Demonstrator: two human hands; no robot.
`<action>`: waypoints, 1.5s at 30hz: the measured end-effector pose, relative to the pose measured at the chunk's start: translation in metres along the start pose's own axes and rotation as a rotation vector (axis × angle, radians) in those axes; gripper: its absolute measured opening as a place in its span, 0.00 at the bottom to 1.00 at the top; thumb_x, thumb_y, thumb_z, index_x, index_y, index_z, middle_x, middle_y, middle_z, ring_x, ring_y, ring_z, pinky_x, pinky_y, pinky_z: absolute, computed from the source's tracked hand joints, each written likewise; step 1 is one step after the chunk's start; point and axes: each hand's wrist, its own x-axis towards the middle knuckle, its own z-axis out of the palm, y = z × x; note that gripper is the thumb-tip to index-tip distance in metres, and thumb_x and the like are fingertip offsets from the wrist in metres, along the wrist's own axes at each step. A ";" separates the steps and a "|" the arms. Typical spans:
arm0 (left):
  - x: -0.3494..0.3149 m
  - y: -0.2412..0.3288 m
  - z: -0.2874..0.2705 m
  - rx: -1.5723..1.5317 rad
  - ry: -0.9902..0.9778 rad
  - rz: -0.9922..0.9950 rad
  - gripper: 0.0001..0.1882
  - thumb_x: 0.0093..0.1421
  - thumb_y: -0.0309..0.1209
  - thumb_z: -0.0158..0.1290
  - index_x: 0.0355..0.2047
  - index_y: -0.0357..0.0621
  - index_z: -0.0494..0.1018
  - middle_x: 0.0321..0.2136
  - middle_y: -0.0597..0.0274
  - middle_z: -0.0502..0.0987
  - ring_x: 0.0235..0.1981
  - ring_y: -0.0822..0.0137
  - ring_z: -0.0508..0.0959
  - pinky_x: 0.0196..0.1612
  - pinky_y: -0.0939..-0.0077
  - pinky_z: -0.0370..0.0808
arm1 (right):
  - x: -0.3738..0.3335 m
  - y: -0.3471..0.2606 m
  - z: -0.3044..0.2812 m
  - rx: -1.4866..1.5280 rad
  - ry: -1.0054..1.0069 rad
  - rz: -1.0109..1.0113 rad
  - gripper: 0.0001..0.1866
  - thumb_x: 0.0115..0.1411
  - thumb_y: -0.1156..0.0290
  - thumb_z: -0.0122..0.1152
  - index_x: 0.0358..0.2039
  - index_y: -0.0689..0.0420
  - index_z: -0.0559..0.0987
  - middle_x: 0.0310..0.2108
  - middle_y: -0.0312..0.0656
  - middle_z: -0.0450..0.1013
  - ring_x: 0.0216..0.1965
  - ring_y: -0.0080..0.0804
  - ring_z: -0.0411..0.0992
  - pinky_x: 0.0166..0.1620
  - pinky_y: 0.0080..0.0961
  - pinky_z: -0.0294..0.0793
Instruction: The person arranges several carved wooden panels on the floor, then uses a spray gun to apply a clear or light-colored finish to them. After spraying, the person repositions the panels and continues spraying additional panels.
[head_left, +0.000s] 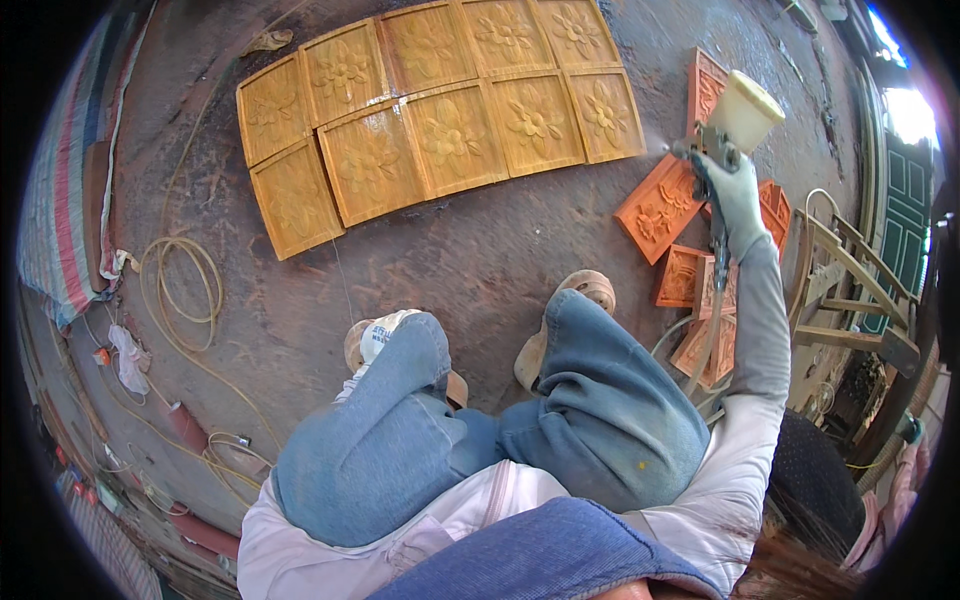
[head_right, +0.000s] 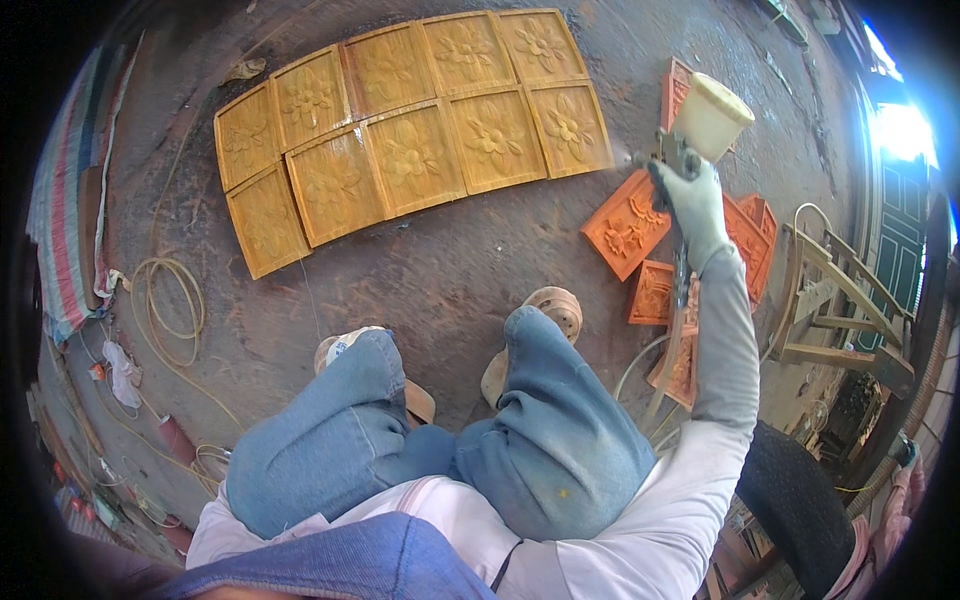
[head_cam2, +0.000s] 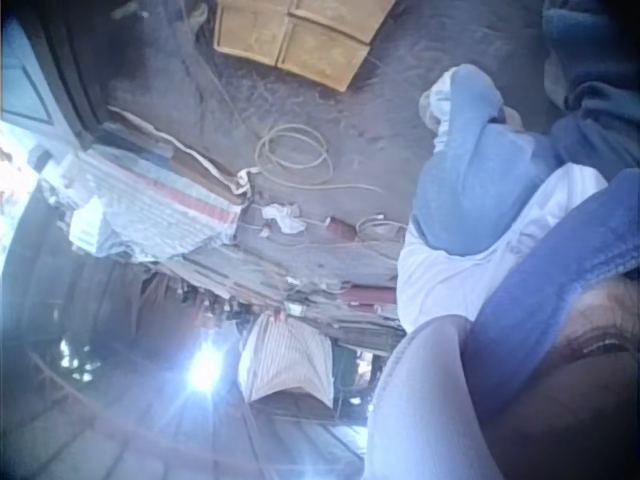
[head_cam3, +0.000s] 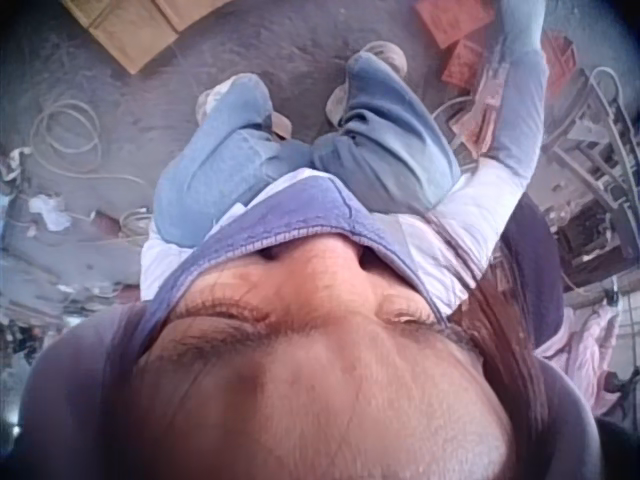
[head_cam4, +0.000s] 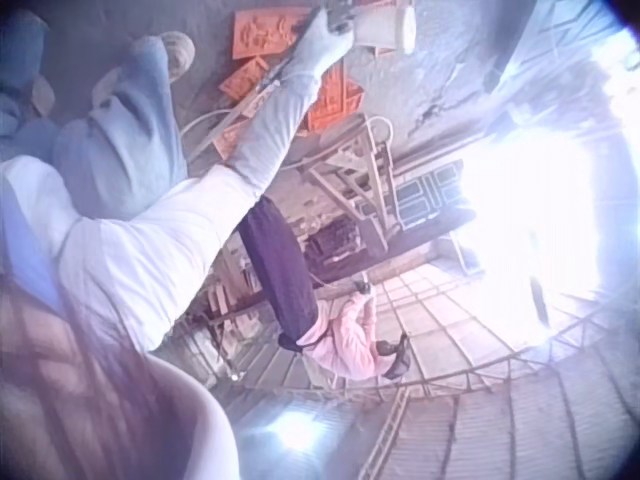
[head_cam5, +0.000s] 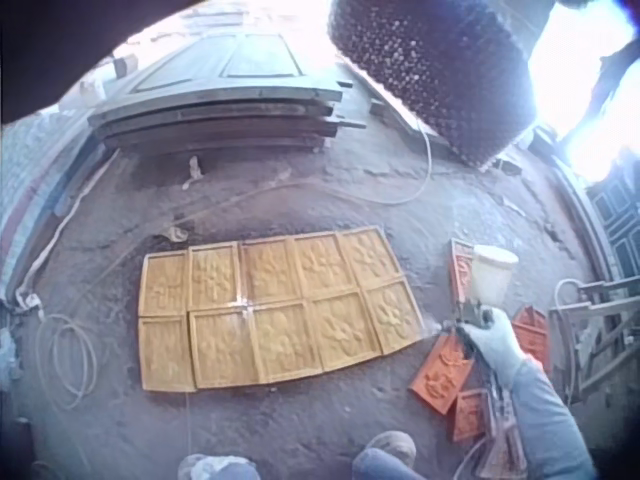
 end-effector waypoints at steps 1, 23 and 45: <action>-0.002 0.000 -0.001 0.004 0.004 -0.009 0.13 0.67 0.43 0.47 0.39 0.51 0.76 0.35 0.52 0.81 0.38 0.50 0.81 0.40 0.58 0.76 | -0.010 -0.001 0.002 -0.035 -0.004 0.005 0.12 0.61 0.72 0.64 0.43 0.62 0.78 0.30 0.34 0.75 0.26 0.18 0.70 0.28 0.20 0.72; -0.023 0.015 0.020 -0.013 0.036 -0.077 0.13 0.67 0.43 0.46 0.39 0.51 0.76 0.35 0.52 0.81 0.38 0.50 0.81 0.40 0.59 0.76 | -0.085 -0.014 0.079 -0.065 -0.359 -0.227 0.22 0.59 0.74 0.66 0.54 0.64 0.75 0.39 0.36 0.78 0.37 0.20 0.74 0.42 0.20 0.74; -0.042 -0.001 0.024 -0.033 0.051 -0.095 0.13 0.67 0.43 0.46 0.39 0.51 0.76 0.35 0.53 0.81 0.38 0.50 0.81 0.40 0.59 0.76 | -0.024 -0.141 0.160 -0.340 -0.774 -0.412 0.19 0.60 0.66 0.65 0.50 0.61 0.77 0.28 0.38 0.77 0.26 0.23 0.74 0.32 0.22 0.75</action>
